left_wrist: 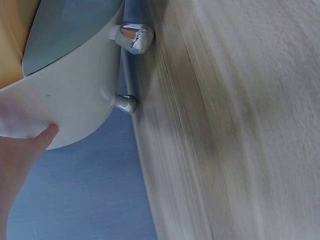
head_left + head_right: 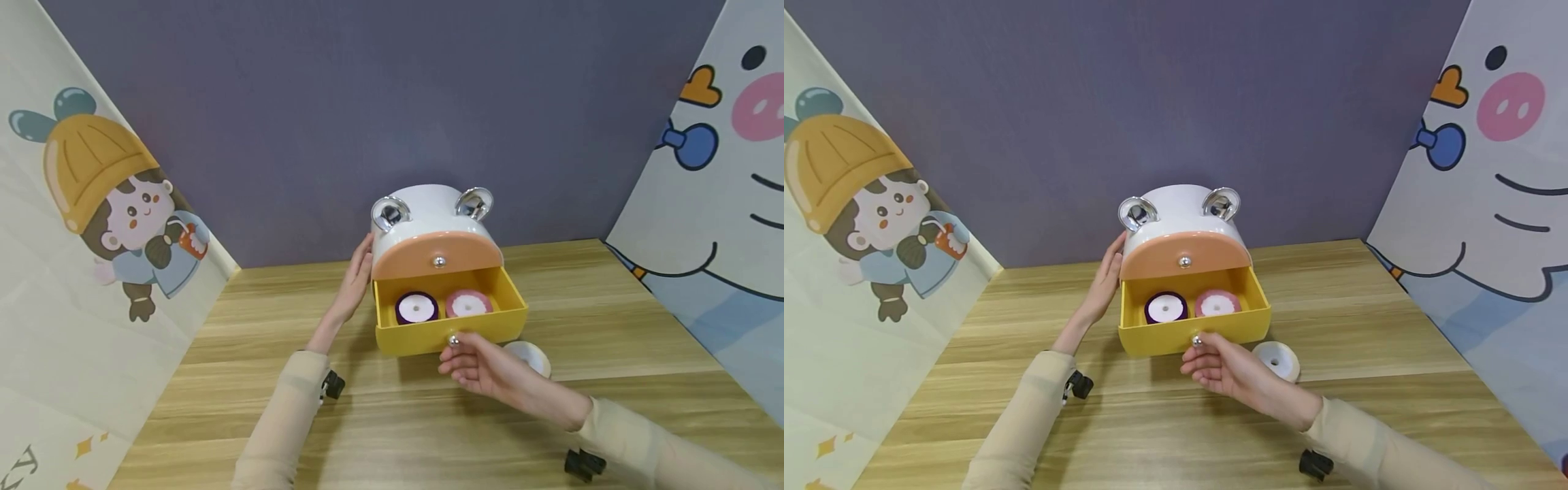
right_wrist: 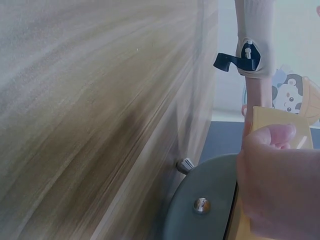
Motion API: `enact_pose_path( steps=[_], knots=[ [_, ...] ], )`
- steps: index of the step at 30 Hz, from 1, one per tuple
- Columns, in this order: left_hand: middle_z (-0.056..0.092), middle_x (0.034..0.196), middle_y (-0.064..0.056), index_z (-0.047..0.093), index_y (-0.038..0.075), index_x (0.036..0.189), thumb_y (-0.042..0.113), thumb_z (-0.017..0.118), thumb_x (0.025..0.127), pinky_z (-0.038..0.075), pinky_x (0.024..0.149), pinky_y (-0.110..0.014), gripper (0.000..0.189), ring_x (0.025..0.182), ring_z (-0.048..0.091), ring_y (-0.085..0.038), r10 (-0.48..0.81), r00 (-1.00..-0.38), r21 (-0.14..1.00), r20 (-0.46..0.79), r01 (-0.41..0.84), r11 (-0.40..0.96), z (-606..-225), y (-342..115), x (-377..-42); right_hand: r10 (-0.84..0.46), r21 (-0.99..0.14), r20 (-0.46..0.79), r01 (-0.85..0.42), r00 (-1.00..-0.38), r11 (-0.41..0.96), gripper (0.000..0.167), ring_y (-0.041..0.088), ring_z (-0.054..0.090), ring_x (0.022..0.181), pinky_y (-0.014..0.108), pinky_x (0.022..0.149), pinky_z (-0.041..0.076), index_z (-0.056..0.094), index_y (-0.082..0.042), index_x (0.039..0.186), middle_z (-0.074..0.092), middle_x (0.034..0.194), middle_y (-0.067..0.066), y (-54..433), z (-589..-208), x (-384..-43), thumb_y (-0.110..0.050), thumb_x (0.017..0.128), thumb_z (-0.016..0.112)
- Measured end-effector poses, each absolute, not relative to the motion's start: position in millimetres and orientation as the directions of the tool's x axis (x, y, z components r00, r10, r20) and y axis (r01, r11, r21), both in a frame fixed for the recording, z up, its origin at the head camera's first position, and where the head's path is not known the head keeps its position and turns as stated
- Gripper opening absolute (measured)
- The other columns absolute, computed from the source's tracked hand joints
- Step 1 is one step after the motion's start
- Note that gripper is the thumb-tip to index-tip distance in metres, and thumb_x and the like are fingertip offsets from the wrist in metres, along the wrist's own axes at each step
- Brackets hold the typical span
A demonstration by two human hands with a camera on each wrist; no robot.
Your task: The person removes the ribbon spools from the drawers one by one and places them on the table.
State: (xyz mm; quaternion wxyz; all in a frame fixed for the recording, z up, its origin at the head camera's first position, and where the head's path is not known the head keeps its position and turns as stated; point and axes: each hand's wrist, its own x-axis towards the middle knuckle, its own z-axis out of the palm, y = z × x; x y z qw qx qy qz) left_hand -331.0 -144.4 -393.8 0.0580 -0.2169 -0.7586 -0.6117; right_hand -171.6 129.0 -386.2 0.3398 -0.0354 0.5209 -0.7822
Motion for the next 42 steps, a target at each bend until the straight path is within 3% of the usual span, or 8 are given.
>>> enact_pose_path(
  steps=[10, 22, 35, 39, 42],
  knots=[
    [0.020, 0.166, -0.001, 0.027, 0.027, 0.157, 0.034, 0.032, 0.109, 0.025, 0.123, -0.055, 0.049, 0.150, 0.026, -0.029, 0.256, -0.885, 0.891, 0.388, 0.432, 0.142, -398.1, -145.1, -332.3, -0.561, -0.846, -0.304, 0.489, -0.770, -0.212, 0.035, 0.003, 0.066, 0.077, 0.015, 0.074, 0.055, 0.068, -0.011, 0.093, 0.074, 0.088, -0.004, 129.2, -385.8, -164.5, -0.034, 0.105, 0.044],
    [0.017, 0.167, -0.005, 0.024, 0.020, 0.159, 0.024, 0.030, 0.110, 0.026, 0.122, -0.057, 0.049, 0.150, 0.025, -0.032, 0.257, -0.889, 0.898, 0.379, 0.420, 0.130, -393.9, -145.4, -329.9, -0.573, -0.842, -0.305, 0.497, -0.761, -0.212, 0.032, 0.003, 0.066, 0.077, 0.015, 0.075, 0.055, 0.068, -0.011, 0.094, 0.075, 0.089, -0.004, 127.5, -384.2, -155.8, -0.033, 0.104, 0.046],
    [0.018, 0.167, 0.000, 0.026, 0.028, 0.157, 0.033, 0.030, 0.110, 0.026, 0.122, -0.056, 0.048, 0.150, 0.026, -0.029, 0.254, -0.889, 0.897, 0.381, 0.422, 0.132, -398.9, -146.0, -332.2, -0.598, -0.858, -0.291, 0.480, -0.747, -0.181, 0.033, 0.003, 0.064, 0.077, 0.016, 0.074, 0.054, 0.067, -0.010, 0.098, 0.074, 0.092, -0.003, 127.7, -385.2, -150.8, -0.035, 0.104, 0.047],
    [0.019, 0.166, 0.000, 0.026, 0.029, 0.157, 0.035, 0.030, 0.110, 0.028, 0.121, -0.056, 0.048, 0.150, 0.026, -0.028, 0.258, -0.888, 0.895, 0.381, 0.424, 0.137, -399.1, -145.0, -332.9, -0.635, -0.880, -0.277, 0.456, -0.721, -0.134, 0.036, 0.003, 0.064, 0.075, 0.017, 0.074, 0.054, 0.067, -0.011, 0.101, 0.074, 0.093, -0.004, 130.2, -383.6, -150.8, -0.038, 0.105, 0.043],
    [0.020, 0.166, -0.001, 0.026, 0.029, 0.157, 0.035, 0.030, 0.110, 0.028, 0.121, -0.056, 0.048, 0.150, 0.027, -0.029, 0.261, -0.887, 0.893, 0.382, 0.427, 0.141, -398.7, -144.4, -332.4, -0.702, -0.912, -0.251, 0.407, -0.667, -0.061, 0.037, 0.004, 0.066, 0.078, 0.018, 0.076, 0.056, 0.066, -0.008, 0.107, 0.074, 0.097, -0.004, 136.0, -378.8, -149.7, -0.036, 0.107, 0.041]
  ],
)
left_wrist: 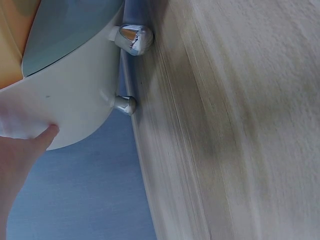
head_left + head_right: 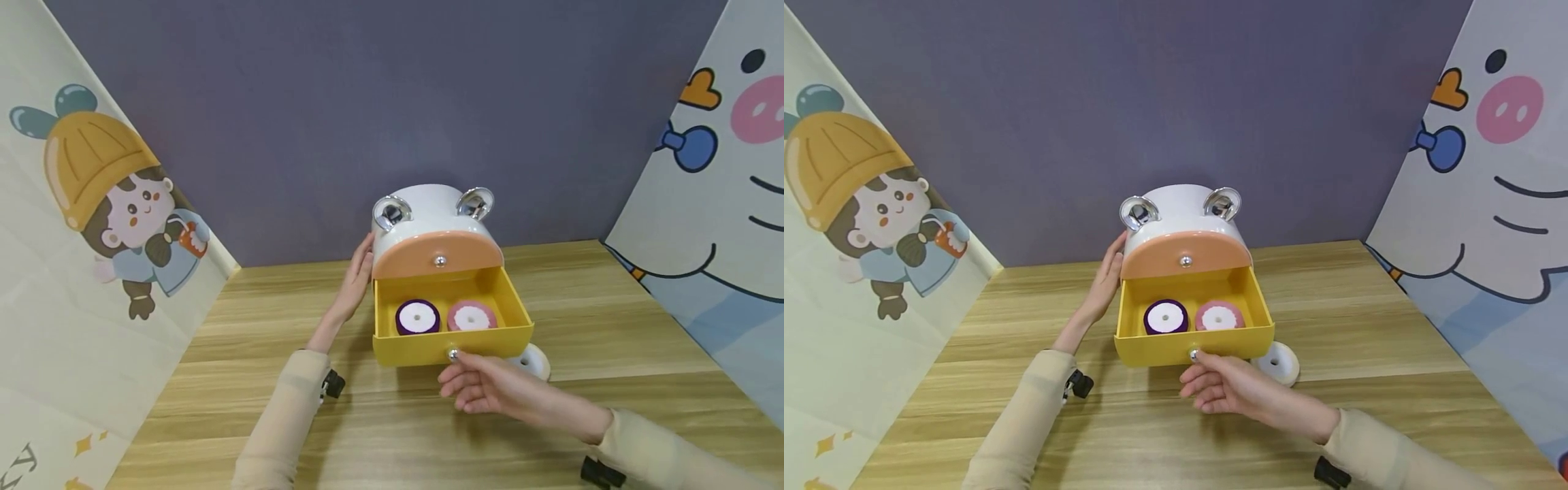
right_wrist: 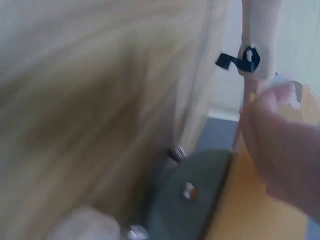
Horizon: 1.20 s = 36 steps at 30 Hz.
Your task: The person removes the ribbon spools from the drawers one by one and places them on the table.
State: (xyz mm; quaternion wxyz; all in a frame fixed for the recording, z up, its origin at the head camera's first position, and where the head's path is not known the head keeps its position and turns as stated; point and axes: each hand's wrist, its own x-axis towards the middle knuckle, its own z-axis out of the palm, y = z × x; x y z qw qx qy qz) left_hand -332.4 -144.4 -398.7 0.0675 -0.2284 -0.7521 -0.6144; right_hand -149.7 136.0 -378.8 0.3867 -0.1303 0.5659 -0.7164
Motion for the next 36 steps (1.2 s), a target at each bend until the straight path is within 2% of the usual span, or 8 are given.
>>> enact_pose_path(
  steps=[6, 10, 13, 18, 21, 25, 32, 36],
  knots=[
    [0.019, 0.167, -0.002, 0.026, 0.028, 0.157, 0.036, 0.031, 0.109, 0.027, 0.122, -0.055, 0.049, 0.151, 0.025, -0.029, 0.267, -0.886, 0.893, 0.380, 0.427, 0.143, -401.0, -143.7, -330.0, -0.821, -0.988, -0.150, 0.053, -0.550, 0.145, 0.033, 0.011, 0.068, 0.092, 0.027, 0.084, 0.060, 0.058, 0.003, 0.123, 0.071, 0.109, 0.007, 146.4, -343.1, -141.8, -0.022, 0.107, 0.044],
    [0.019, 0.167, -0.003, 0.026, 0.026, 0.158, 0.035, 0.031, 0.110, 0.025, 0.123, -0.055, 0.049, 0.151, 0.025, -0.029, 0.266, -0.880, 0.889, 0.394, 0.438, 0.133, -402.0, -143.6, -329.5, -0.835, -0.957, -0.075, -0.196, -0.546, 0.214, 0.026, 0.017, 0.069, 0.096, 0.031, 0.086, 0.060, 0.059, -0.004, 0.123, 0.070, 0.112, 0.014, 142.0, -305.1, -142.7, -0.019, 0.105, 0.048],
    [0.018, 0.167, -0.004, 0.025, 0.024, 0.158, 0.030, 0.030, 0.110, 0.024, 0.124, -0.054, 0.049, 0.152, 0.023, -0.029, 0.272, -0.880, 0.890, 0.389, 0.435, 0.135, -401.3, -143.9, -328.7, -0.824, -0.893, 0.012, -0.377, -0.567, 0.246, 0.023, 0.019, 0.067, 0.097, 0.031, 0.086, 0.060, 0.061, -0.006, 0.120, 0.069, 0.111, 0.012, 134.4, -284.9, -151.8, -0.019, 0.103, 0.053],
    [0.013, 0.168, -0.005, 0.024, 0.019, 0.159, 0.025, 0.030, 0.110, 0.021, 0.125, -0.052, 0.049, 0.154, 0.018, -0.029, 0.274, -0.885, 0.897, 0.378, 0.423, 0.130, -395.6, -145.5, -331.6, -0.788, -0.644, 0.142, -0.661, -0.598, 0.385, 0.019, 0.017, 0.069, 0.098, 0.027, 0.083, 0.060, 0.064, -0.008, 0.116, 0.071, 0.111, 0.006, 120.0, -270.5, -179.1, -0.016, 0.099, 0.061],
    [0.011, 0.169, -0.006, 0.023, 0.017, 0.159, 0.022, 0.029, 0.110, 0.020, 0.126, -0.052, 0.050, 0.155, 0.016, -0.029, 0.264, -0.892, 0.906, 0.367, 0.407, 0.116, -388.9, -146.3, -331.6, -0.786, -0.506, 0.151, -0.730, -0.600, 0.460, 0.024, 0.018, 0.069, 0.101, 0.029, 0.084, 0.060, 0.064, -0.006, 0.119, 0.071, 0.116, 0.008, 112.2, -268.8, -195.0, -0.013, 0.095, 0.064],
    [0.010, 0.169, -0.008, 0.021, 0.013, 0.159, 0.020, 0.030, 0.110, 0.020, 0.126, -0.051, 0.051, 0.155, 0.015, -0.030, 0.280, -0.897, 0.916, 0.343, 0.385, 0.109, -375.7, -145.2, -320.8, -0.801, -0.395, 0.029, -0.743, -0.597, 0.540, 0.039, 0.024, 0.066, 0.107, 0.034, 0.090, 0.058, 0.059, -0.003, 0.130, 0.066, 0.128, 0.010, 104.6, -272.0, -210.4, -0.018, 0.095, 0.065],
    [0.010, 0.168, -0.010, 0.021, 0.011, 0.159, 0.020, 0.031, 0.109, 0.021, 0.126, -0.050, 0.051, 0.155, 0.016, -0.031, 0.293, -0.895, 0.918, 0.336, 0.381, 0.109, -368.4, -143.7, -311.3, -0.794, -0.355, -0.064, -0.730, -0.604, 0.584, 0.048, 0.024, 0.058, 0.127, 0.044, 0.110, 0.047, 0.055, -0.007, 0.138, 0.061, 0.139, 0.008, 96.3, -270.9, -231.8, -0.030, 0.097, 0.064],
    [0.011, 0.168, -0.011, 0.022, 0.011, 0.159, 0.021, 0.032, 0.109, 0.021, 0.126, -0.049, 0.051, 0.155, 0.016, -0.031, 0.294, -0.893, 0.917, 0.340, 0.384, 0.105, -369.0, -142.8, -311.8, -0.780, -0.319, -0.086, -0.725, -0.620, 0.611, 0.050, 0.024, 0.058, 0.125, 0.044, 0.110, 0.047, 0.055, -0.005, 0.138, 0.061, 0.138, 0.010, 93.9, -274.6, -239.6, -0.029, 0.096, 0.065]
  ],
)
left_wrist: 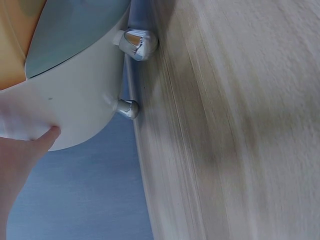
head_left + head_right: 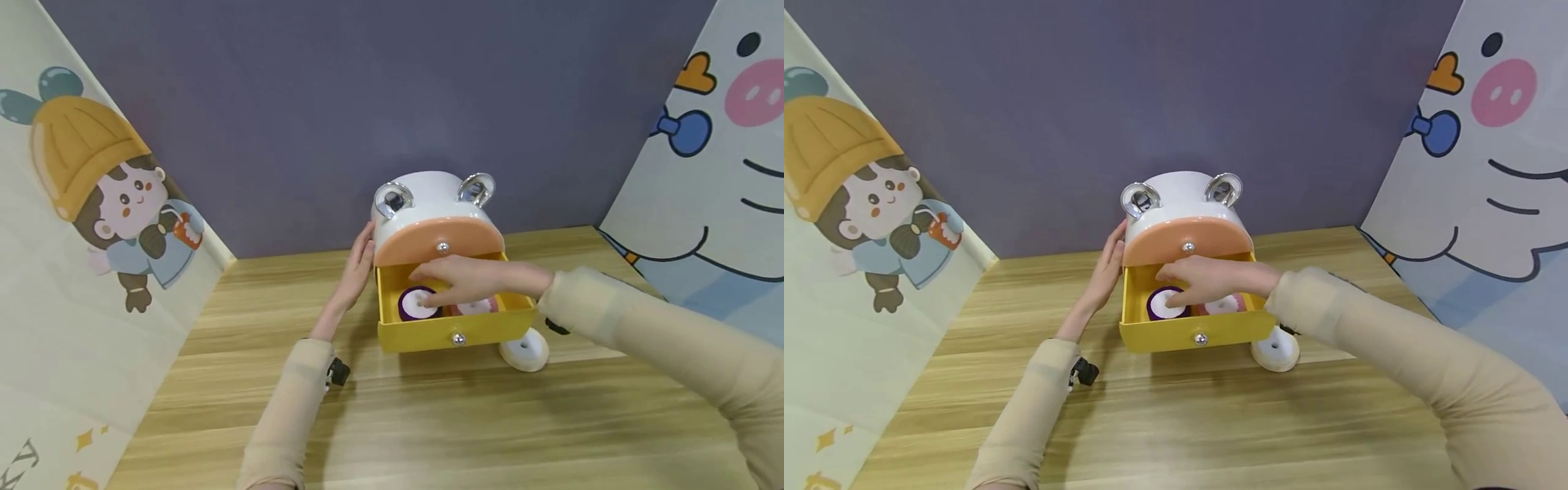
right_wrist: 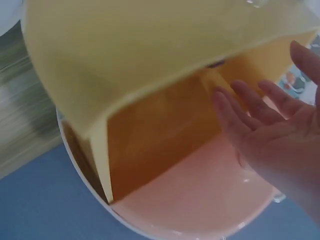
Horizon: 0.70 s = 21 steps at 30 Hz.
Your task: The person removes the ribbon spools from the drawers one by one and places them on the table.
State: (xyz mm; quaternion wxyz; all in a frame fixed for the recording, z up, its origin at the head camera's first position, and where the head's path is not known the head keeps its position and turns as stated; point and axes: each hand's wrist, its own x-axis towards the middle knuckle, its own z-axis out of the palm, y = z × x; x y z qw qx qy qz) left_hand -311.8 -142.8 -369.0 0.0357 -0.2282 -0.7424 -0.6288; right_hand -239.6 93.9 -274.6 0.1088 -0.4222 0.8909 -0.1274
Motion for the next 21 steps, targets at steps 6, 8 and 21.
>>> enact_pose_path(
  steps=[6, 8, 21],
  knots=[
    [0.011, 0.168, -0.013, 0.022, 0.008, 0.158, 0.021, 0.032, 0.109, 0.019, 0.126, -0.048, 0.052, 0.155, 0.013, -0.031, 0.291, -0.892, 0.910, 0.346, 0.395, 0.129, -368.2, -142.9, -311.6, -0.815, -0.266, -0.105, -0.774, -0.570, 0.575, 0.051, 0.024, 0.059, 0.114, 0.041, 0.103, 0.050, 0.055, -0.002, 0.135, 0.064, 0.129, 0.010, 85.2, -290.2, -250.6, -0.023, 0.092, 0.071],
    [0.011, 0.168, -0.013, 0.022, 0.009, 0.158, 0.022, 0.032, 0.109, 0.019, 0.126, -0.048, 0.052, 0.155, 0.013, -0.031, 0.294, -0.891, 0.908, 0.345, 0.397, 0.137, -369.0, -142.4, -311.6, -0.814, -0.251, -0.120, -0.776, -0.568, 0.579, 0.053, 0.024, 0.059, 0.113, 0.041, 0.103, 0.050, 0.054, -0.002, 0.136, 0.063, 0.128, 0.010, 83.3, -294.5, -251.6, -0.022, 0.090, 0.073],
    [0.011, 0.168, -0.015, 0.022, 0.007, 0.158, 0.020, 0.032, 0.109, 0.017, 0.127, -0.049, 0.051, 0.156, 0.012, -0.031, 0.295, -0.882, 0.897, 0.368, 0.420, 0.138, -370.3, -143.6, -311.9, -0.786, -0.247, -0.077, -0.752, -0.613, 0.611, 0.062, 0.022, 0.059, 0.111, 0.040, 0.101, 0.052, 0.054, -0.002, 0.135, 0.063, 0.126, 0.010, 80.0, -306.2, -253.1, -0.024, 0.083, 0.080]
  ],
)
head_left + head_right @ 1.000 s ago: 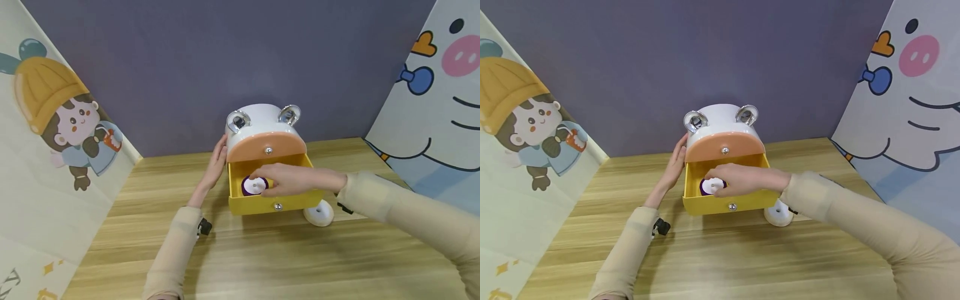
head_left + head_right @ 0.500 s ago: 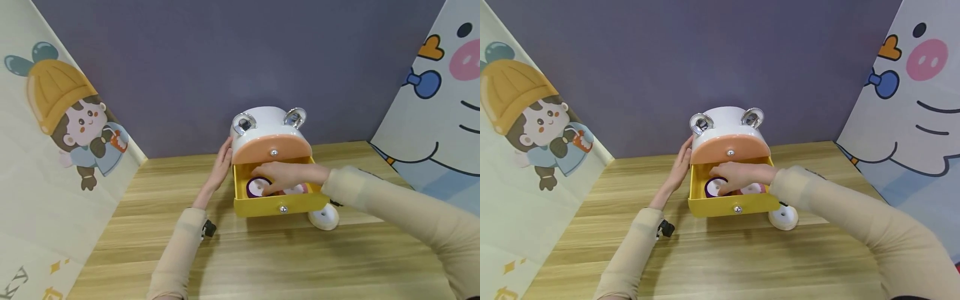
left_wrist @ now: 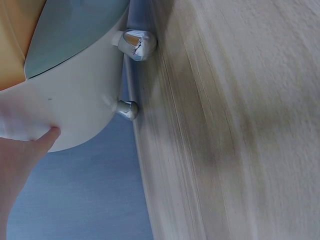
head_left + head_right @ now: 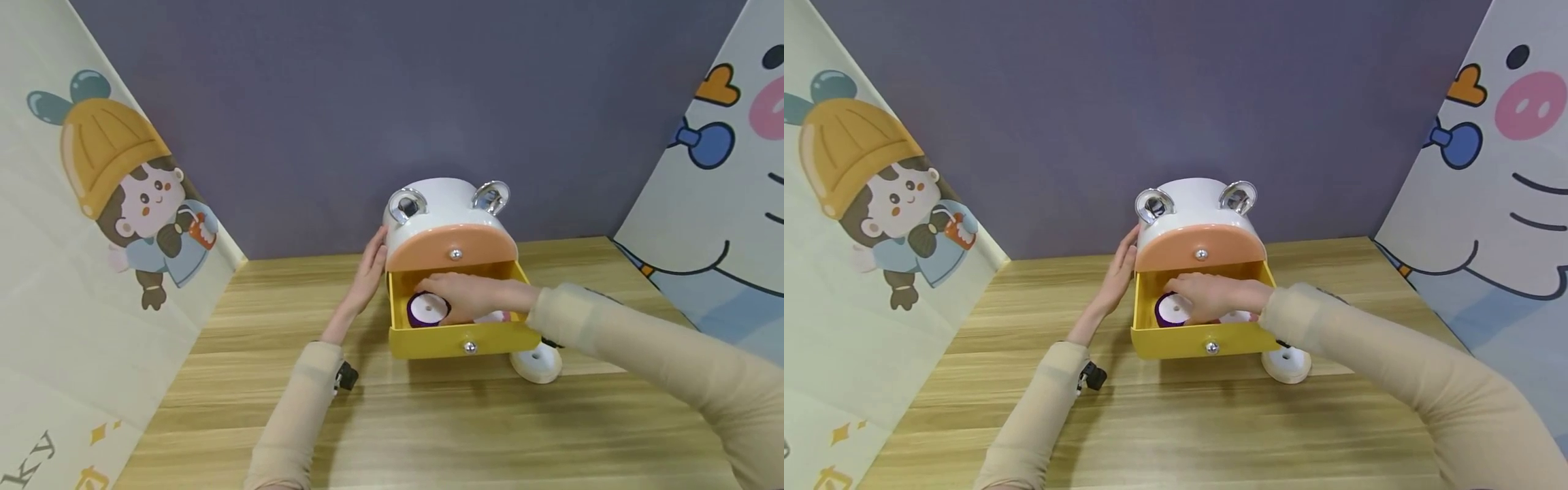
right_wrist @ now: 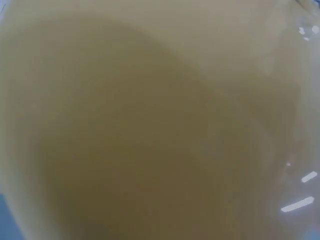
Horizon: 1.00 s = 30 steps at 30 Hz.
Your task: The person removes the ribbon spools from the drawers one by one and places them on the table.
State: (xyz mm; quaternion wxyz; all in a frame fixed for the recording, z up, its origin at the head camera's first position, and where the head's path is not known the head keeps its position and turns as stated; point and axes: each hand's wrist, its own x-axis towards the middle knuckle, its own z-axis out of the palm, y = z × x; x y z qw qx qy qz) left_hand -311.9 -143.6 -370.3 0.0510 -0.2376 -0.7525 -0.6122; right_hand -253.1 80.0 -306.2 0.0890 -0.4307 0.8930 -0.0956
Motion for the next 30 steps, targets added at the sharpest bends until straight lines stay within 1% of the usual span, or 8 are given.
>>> enact_pose_path(
  steps=[2, 5, 9, 14, 18, 22, 27, 30],
  knots=[
    [0.010, 0.168, -0.014, 0.022, 0.008, 0.158, 0.020, 0.032, 0.109, 0.018, 0.127, -0.050, 0.051, 0.156, 0.011, -0.031, 0.302, -0.882, 0.900, 0.362, 0.415, 0.133, -370.0, -143.0, -311.5, -0.789, -0.252, -0.029, -0.759, -0.614, 0.600, 0.061, 0.020, 0.060, 0.108, 0.039, 0.098, 0.053, 0.056, -0.002, 0.132, 0.064, 0.123, 0.009, 81.5, -303.2, -250.9, -0.027, 0.082, 0.081],
    [0.011, 0.168, -0.015, 0.022, 0.007, 0.158, 0.019, 0.032, 0.109, 0.017, 0.127, -0.049, 0.051, 0.156, 0.011, -0.031, 0.303, -0.881, 0.897, 0.364, 0.419, 0.140, -369.9, -142.4, -311.7, -0.793, -0.259, 0.021, -0.769, -0.609, 0.584, 0.061, 0.020, 0.061, 0.107, 0.037, 0.096, 0.054, 0.057, -0.002, 0.131, 0.065, 0.122, 0.009, 82.0, -295.7, -246.7, -0.029, 0.081, 0.081],
    [0.012, 0.168, -0.013, 0.023, 0.009, 0.158, 0.019, 0.032, 0.110, 0.015, 0.128, -0.048, 0.051, 0.156, 0.012, -0.030, 0.283, -0.879, 0.886, 0.385, 0.438, 0.153, -382.5, -142.7, -323.7, -0.789, -0.269, 0.029, -0.765, -0.613, 0.585, 0.065, 0.019, 0.061, 0.109, 0.035, 0.095, 0.054, 0.056, -0.002, 0.133, 0.064, 0.126, 0.009, 81.6, -282.8, -238.9, -0.031, 0.081, 0.081],
    [0.015, 0.168, -0.009, 0.025, 0.015, 0.158, 0.024, 0.033, 0.110, 0.015, 0.128, -0.046, 0.050, 0.155, 0.014, -0.026, 0.258, -0.876, 0.877, 0.408, 0.454, 0.157, -395.1, -143.3, -334.4, -0.773, -0.262, 0.051, -0.755, -0.633, 0.601, 0.068, 0.021, 0.060, 0.113, 0.037, 0.097, 0.052, 0.055, -0.003, 0.135, 0.063, 0.129, 0.008, 83.0, -269.9, -231.3, -0.034, 0.080, 0.082],
    [0.016, 0.167, -0.008, 0.027, 0.016, 0.158, 0.025, 0.034, 0.110, 0.017, 0.127, -0.046, 0.049, 0.155, 0.017, -0.026, 0.250, -0.871, 0.872, 0.422, 0.466, 0.150, -396.6, -143.0, -333.9, -0.764, -0.257, 0.111, -0.761, -0.636, 0.596, 0.067, 0.023, 0.059, 0.115, 0.041, 0.098, 0.051, 0.057, -0.005, 0.133, 0.064, 0.129, 0.008, 88.1, -264.5, -229.2, -0.033, 0.079, 0.084],
    [0.017, 0.167, -0.010, 0.027, 0.016, 0.157, 0.024, 0.034, 0.109, 0.019, 0.127, -0.048, 0.049, 0.154, 0.019, -0.029, 0.251, -0.867, 0.868, 0.430, 0.474, 0.149, -398.1, -142.8, -334.1, -0.755, -0.283, 0.155, -0.761, -0.637, 0.584, 0.066, 0.023, 0.060, 0.116, 0.042, 0.099, 0.052, 0.058, -0.004, 0.132, 0.064, 0.129, 0.008, 98.6, -260.6, -225.4, -0.030, 0.077, 0.086],
    [0.016, 0.167, -0.009, 0.027, 0.017, 0.157, 0.025, 0.033, 0.109, 0.022, 0.125, -0.050, 0.049, 0.152, 0.023, -0.030, 0.251, -0.868, 0.869, 0.429, 0.472, 0.146, -399.6, -143.0, -334.6, -0.752, -0.319, 0.212, -0.772, -0.624, 0.550, 0.064, 0.021, 0.061, 0.112, 0.042, 0.095, 0.054, 0.059, -0.004, 0.128, 0.066, 0.126, 0.006, 116.6, -259.6, -221.2, -0.028, 0.075, 0.087],
    [0.016, 0.167, -0.009, 0.027, 0.017, 0.157, 0.024, 0.033, 0.110, 0.024, 0.125, -0.050, 0.049, 0.152, 0.024, -0.030, 0.251, -0.872, 0.877, 0.420, 0.461, 0.136, -398.0, -143.3, -333.9, -0.734, -0.336, 0.231, -0.760, -0.639, 0.556, 0.066, 0.022, 0.061, 0.112, 0.043, 0.094, 0.055, 0.059, -0.003, 0.129, 0.065, 0.127, 0.008, 128.4, -259.9, -218.6, -0.027, 0.075, 0.088]
  ],
)
